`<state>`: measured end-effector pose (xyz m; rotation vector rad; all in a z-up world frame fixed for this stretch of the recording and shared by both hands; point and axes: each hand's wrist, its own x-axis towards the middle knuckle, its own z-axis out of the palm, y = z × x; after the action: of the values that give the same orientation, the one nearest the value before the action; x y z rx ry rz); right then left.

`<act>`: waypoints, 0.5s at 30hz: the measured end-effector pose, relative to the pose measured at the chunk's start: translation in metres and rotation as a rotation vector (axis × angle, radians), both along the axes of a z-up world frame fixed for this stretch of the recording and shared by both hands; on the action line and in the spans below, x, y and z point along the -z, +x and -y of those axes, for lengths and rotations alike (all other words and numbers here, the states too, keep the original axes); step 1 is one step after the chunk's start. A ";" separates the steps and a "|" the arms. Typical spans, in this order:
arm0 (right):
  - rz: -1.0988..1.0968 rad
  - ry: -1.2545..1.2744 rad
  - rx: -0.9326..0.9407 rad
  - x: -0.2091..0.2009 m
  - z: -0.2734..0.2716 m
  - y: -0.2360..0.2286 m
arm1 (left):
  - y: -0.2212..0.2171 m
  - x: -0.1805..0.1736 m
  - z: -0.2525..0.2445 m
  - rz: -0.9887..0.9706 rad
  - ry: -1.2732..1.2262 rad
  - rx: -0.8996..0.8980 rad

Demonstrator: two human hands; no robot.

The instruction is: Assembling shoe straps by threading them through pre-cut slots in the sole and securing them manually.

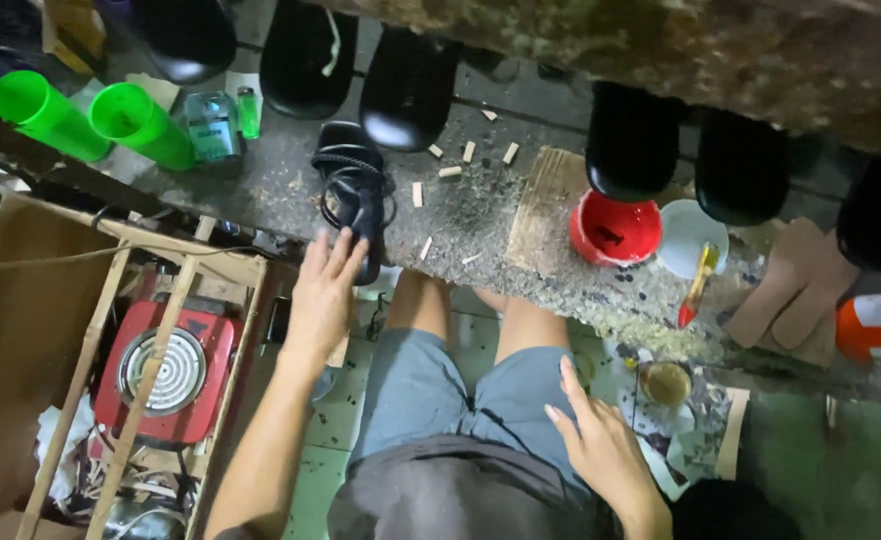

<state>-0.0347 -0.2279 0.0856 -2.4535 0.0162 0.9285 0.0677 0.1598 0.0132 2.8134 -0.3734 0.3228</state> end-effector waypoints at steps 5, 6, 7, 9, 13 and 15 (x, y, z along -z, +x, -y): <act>0.074 -0.042 -0.109 -0.008 -0.019 0.015 | 0.015 -0.001 0.044 0.129 -0.204 -0.015; 0.100 -0.074 -0.144 -0.009 -0.024 0.017 | 0.025 0.004 0.049 0.185 -0.119 -0.051; 0.133 -0.107 -0.176 -0.010 -0.028 0.021 | 0.040 0.008 0.055 0.246 -0.034 -0.084; 0.156 -0.099 -0.195 -0.008 -0.029 0.020 | 0.062 0.006 0.057 0.243 0.004 -0.166; 0.173 -0.113 -0.195 0.008 -0.022 0.015 | 0.103 0.009 0.050 0.242 -0.204 -0.160; 0.144 -0.143 -0.183 0.020 -0.015 0.010 | 0.101 0.008 0.050 0.225 -0.266 -0.246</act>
<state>-0.0244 -0.2128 0.0653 -2.6849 -0.2012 0.8496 0.1684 0.1101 0.0052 2.5665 -0.0234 0.6921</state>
